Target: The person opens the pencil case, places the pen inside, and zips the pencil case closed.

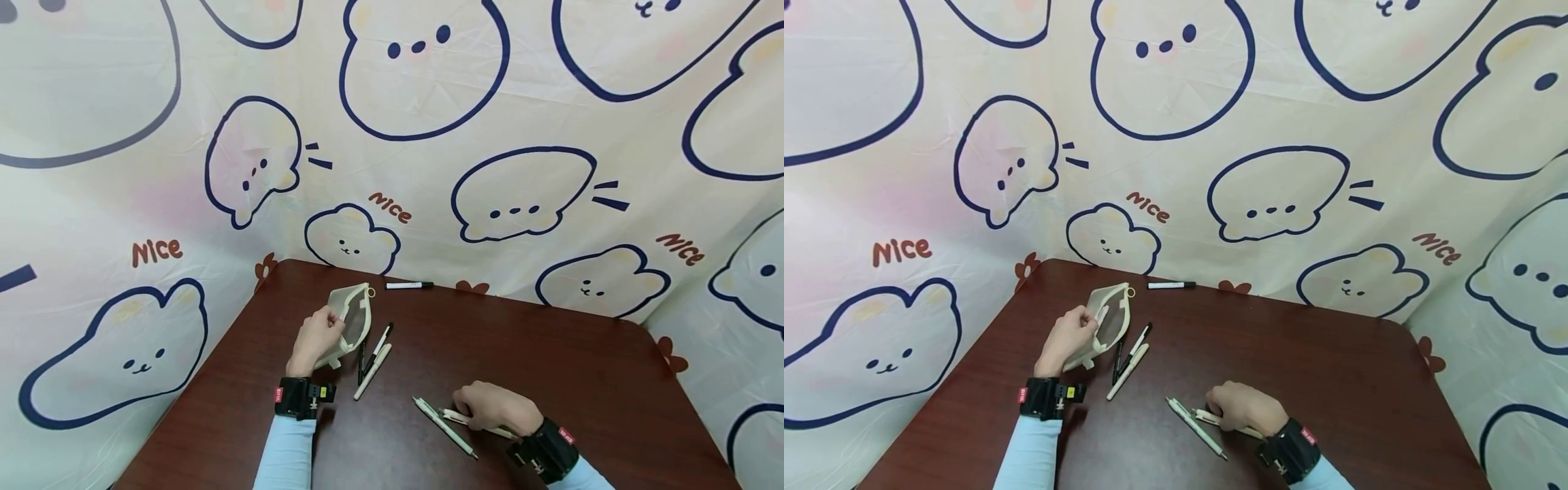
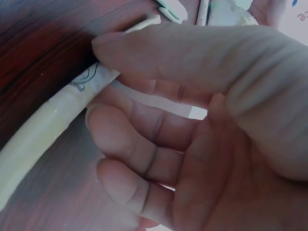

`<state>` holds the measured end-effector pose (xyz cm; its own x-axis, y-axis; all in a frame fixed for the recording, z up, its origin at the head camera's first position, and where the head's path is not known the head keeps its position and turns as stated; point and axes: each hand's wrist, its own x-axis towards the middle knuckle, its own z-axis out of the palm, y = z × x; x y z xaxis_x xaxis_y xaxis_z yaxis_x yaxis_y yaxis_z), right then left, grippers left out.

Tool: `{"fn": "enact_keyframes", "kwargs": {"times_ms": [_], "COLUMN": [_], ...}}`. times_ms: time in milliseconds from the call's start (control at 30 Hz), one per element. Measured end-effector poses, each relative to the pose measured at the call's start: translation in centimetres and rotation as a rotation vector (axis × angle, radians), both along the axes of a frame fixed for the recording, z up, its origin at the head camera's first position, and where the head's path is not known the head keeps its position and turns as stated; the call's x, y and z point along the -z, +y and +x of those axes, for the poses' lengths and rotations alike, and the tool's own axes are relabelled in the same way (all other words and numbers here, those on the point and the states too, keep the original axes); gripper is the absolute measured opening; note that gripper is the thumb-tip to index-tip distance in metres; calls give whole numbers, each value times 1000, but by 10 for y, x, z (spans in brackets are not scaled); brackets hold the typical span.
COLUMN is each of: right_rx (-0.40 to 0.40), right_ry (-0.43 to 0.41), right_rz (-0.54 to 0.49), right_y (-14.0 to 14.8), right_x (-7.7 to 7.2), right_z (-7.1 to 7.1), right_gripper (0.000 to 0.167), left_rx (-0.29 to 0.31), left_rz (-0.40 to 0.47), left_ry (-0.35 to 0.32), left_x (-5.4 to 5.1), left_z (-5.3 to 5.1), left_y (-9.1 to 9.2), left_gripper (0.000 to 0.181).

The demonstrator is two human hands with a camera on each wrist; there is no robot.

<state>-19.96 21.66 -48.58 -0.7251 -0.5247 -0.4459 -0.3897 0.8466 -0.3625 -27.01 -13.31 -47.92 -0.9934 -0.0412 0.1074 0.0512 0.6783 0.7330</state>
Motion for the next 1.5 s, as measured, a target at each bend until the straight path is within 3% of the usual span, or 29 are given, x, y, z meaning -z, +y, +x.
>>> {"fn": "enact_keyframes", "kwargs": {"times_ms": [400, 667, 867, 1200, 1500], "right_rx": [-6, -32, -27, -7, 19], "right_ry": [5, -27, -19, 91, 51], "right_rz": [-48, -123, -171, -333, -399], "right_y": [-2, -1, -2, -17, -28], "right_x": [-4, -7, -8, -8, -7], "right_z": [-1, -9, -12, -22, -23], "right_gripper": [17, 4, 8, 18, 23], "left_rx": [-11, -5, 8, -1, 16], "left_rz": [-5, 1, 0, -9, 21], "left_ry": [-22, -13, -7, -2, -8], "left_x": [0, 1, 0, -1, -1], "left_z": [1, 1, 1, 0, 1], "left_y": [-7, -7, -7, -5, -3], "left_gripper": [10, 10, 10, 10, 10]}}
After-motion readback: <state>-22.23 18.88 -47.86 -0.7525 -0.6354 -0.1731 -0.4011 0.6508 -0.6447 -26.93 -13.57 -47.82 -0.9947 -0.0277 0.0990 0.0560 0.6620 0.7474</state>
